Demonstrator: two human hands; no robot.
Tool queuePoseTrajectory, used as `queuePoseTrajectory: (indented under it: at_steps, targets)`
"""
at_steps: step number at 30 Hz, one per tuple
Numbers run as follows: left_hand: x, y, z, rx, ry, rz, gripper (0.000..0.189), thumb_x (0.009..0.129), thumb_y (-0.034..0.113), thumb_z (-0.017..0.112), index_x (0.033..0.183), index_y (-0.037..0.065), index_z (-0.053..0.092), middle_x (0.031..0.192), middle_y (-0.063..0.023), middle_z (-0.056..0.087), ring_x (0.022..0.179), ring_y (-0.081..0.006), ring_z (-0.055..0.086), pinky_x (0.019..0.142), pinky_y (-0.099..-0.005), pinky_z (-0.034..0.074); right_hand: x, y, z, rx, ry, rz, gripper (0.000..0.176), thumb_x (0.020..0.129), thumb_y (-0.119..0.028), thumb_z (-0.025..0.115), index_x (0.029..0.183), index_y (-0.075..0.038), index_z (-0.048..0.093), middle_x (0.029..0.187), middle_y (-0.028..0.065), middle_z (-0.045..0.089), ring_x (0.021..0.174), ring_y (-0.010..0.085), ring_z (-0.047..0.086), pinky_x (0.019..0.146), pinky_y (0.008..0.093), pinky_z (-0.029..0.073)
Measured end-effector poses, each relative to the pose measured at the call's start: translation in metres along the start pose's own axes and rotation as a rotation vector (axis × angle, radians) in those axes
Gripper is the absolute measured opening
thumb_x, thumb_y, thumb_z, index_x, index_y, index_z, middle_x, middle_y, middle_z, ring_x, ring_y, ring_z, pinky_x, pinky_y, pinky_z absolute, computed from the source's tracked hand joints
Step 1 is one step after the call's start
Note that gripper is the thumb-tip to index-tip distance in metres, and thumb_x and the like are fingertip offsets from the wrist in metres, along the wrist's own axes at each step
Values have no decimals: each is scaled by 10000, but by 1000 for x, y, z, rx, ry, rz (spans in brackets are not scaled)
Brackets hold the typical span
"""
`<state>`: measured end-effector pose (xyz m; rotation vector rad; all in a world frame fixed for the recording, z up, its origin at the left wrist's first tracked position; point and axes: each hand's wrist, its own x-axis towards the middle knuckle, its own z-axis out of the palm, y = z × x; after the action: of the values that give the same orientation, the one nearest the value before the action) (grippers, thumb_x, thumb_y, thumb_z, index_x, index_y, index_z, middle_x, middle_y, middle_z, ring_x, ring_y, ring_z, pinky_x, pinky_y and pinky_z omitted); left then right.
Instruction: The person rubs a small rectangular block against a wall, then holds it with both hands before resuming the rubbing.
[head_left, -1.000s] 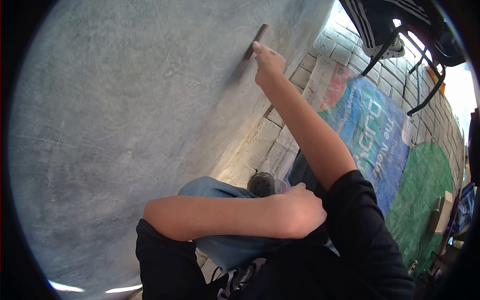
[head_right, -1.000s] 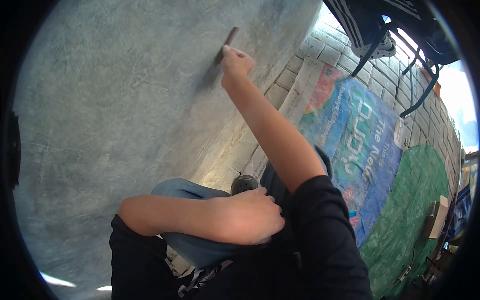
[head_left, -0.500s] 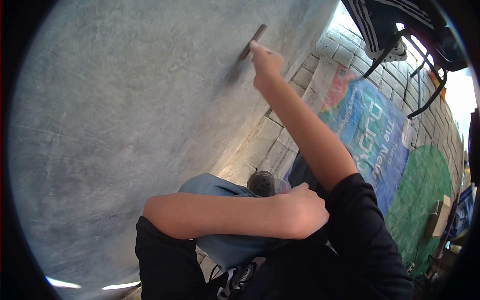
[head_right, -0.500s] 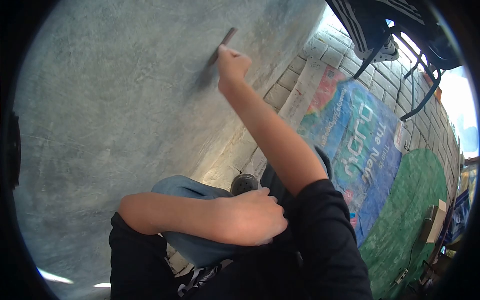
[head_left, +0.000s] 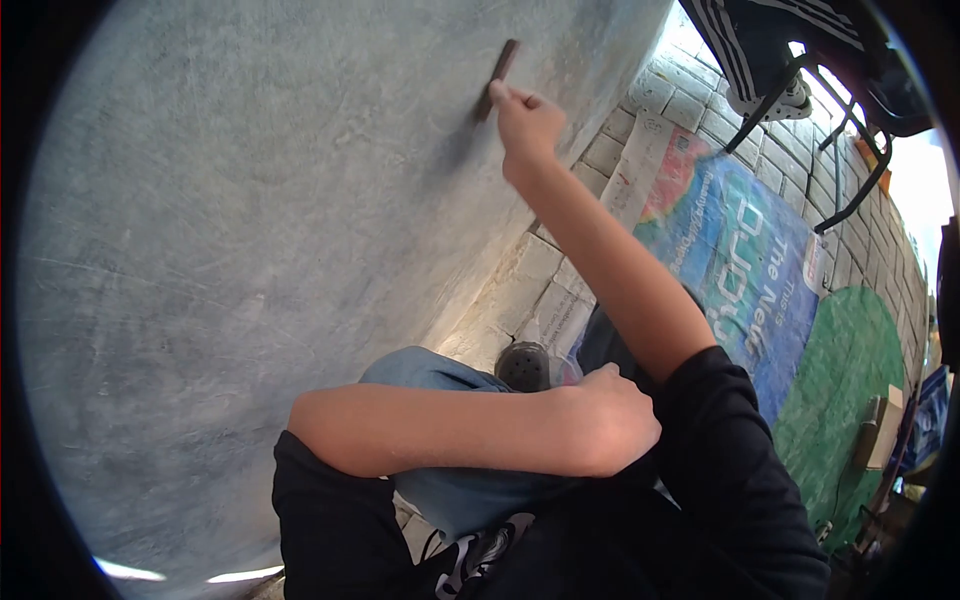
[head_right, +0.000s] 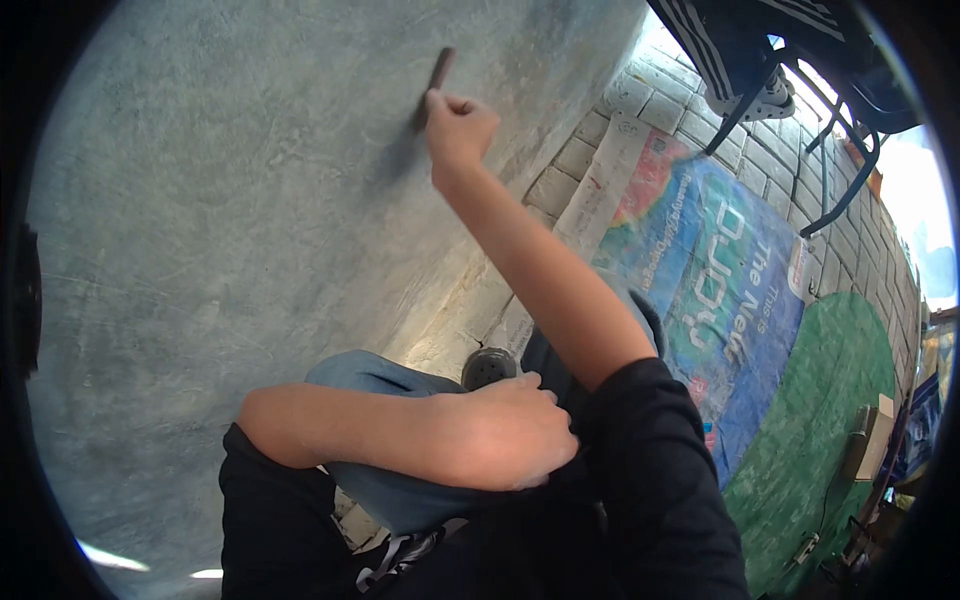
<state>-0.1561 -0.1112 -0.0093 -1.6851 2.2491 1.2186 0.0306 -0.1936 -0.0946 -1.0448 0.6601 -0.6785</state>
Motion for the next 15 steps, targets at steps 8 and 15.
queuePoseTrajectory:
  at_steps: [8,15]
  targets:
    - [-1,-1,2,32,15,-14,186,767,195,587,753,12,613,699,-115,624,734,-267,616,722,-377,440,15,11,-2,-25,79,37,210,761,-162,705,850,24,666,794,76,633,745,133,549,707,276,440]
    - [-6,-6,0,-40,20,-18,178,753,178,596,756,-1,604,705,-128,625,758,-293,612,747,-404,446,28,13,-8,-50,138,93,215,770,-145,680,860,49,652,812,141,651,772,185,604,720,305,469]
